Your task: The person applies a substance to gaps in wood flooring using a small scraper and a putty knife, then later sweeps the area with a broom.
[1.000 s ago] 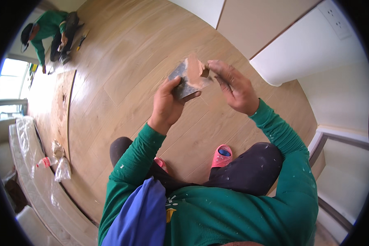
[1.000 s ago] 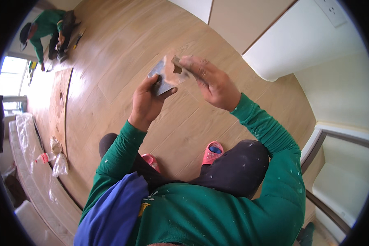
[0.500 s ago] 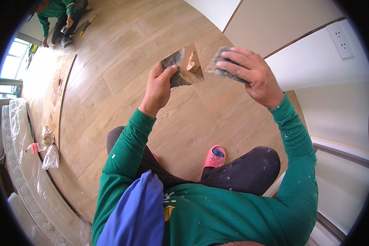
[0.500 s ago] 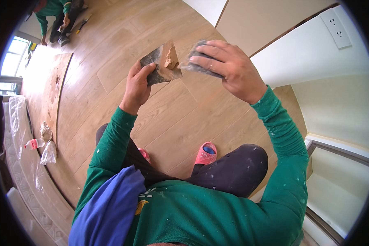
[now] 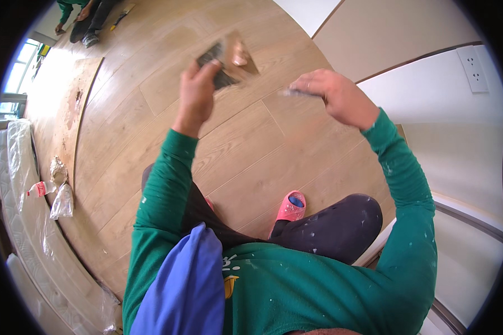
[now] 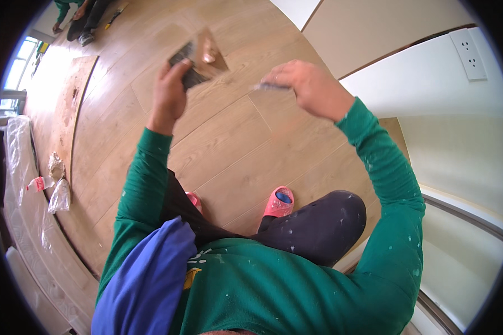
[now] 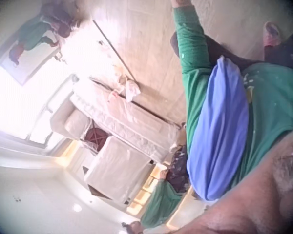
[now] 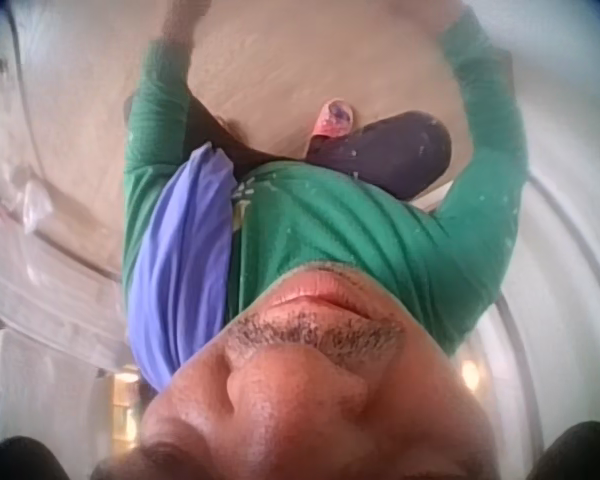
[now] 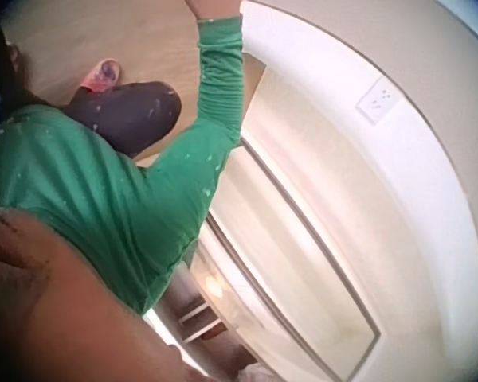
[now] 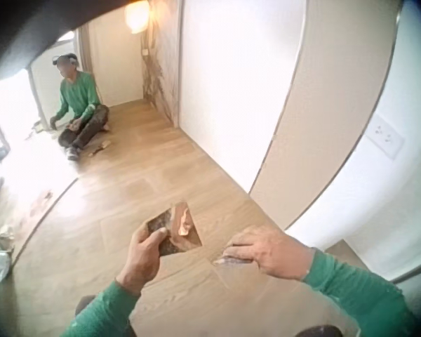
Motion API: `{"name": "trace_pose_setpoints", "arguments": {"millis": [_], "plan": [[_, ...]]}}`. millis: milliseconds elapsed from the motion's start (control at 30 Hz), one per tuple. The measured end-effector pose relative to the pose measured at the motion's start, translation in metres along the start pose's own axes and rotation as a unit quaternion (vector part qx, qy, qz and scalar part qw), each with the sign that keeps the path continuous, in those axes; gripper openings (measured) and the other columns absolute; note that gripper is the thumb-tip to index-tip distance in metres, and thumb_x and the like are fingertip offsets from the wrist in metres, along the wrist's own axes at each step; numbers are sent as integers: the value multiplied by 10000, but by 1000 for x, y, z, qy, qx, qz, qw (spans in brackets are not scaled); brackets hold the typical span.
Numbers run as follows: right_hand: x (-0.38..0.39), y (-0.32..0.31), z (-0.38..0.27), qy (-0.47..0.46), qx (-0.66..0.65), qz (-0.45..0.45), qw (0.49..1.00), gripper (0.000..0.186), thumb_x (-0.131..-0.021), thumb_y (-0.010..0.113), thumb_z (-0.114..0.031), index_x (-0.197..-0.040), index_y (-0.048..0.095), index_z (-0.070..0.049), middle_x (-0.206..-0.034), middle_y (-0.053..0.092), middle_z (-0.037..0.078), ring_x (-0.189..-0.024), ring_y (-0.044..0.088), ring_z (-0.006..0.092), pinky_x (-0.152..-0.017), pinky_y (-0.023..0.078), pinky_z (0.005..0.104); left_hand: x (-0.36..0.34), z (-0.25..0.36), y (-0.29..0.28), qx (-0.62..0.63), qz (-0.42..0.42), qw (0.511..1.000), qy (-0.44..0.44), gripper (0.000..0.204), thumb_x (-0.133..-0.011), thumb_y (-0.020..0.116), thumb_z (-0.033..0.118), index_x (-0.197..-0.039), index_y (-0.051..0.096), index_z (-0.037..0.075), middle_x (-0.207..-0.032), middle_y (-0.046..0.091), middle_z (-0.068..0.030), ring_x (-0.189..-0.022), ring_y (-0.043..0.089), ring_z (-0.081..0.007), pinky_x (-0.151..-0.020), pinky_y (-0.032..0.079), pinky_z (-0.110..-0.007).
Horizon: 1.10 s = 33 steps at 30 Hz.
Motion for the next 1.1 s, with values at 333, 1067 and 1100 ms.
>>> {"name": "trace_pose_setpoints", "arguments": {"millis": [333,1067,1100], "plan": [[-19,184,250,273,-16,-61,960,425,-898,478,-51,-1300,604,-109,-1211,644,159,-1056,617,344,-920,490,438,3,56,-46,83,99,988,80,177,-933,586,55,-1084,595,-39,-1023,661,-103,-883,657,-193,-825,538,-307],[12,273,237,147,209,98,962,345,-912,471,-103,-1210,643,-118,-1228,614,77,-1197,540,279,-1000,453,415,13,68,-65,-207,93,948,222,150,-927,577,12,-1062,602,-49,-1086,640,-133,-971,652,-221,-864,552,-340],[0,276,231,157,188,54,968,342,-912,472,-106,-1210,641,-113,-1233,610,78,-1201,536,282,-1000,453,418,18,71,-70,-196,94,951,220,164,-915,579,-13,-1074,608,-41,-1089,630,-124,-981,641,-213,-861,545,-327]]}}
Point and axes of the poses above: each hand's wrist, its own x-axis away from the middle knuckle, its own y-axis out of the palm, z = x × y, the point moved 6 cm from there along -x, towards the middle knuckle
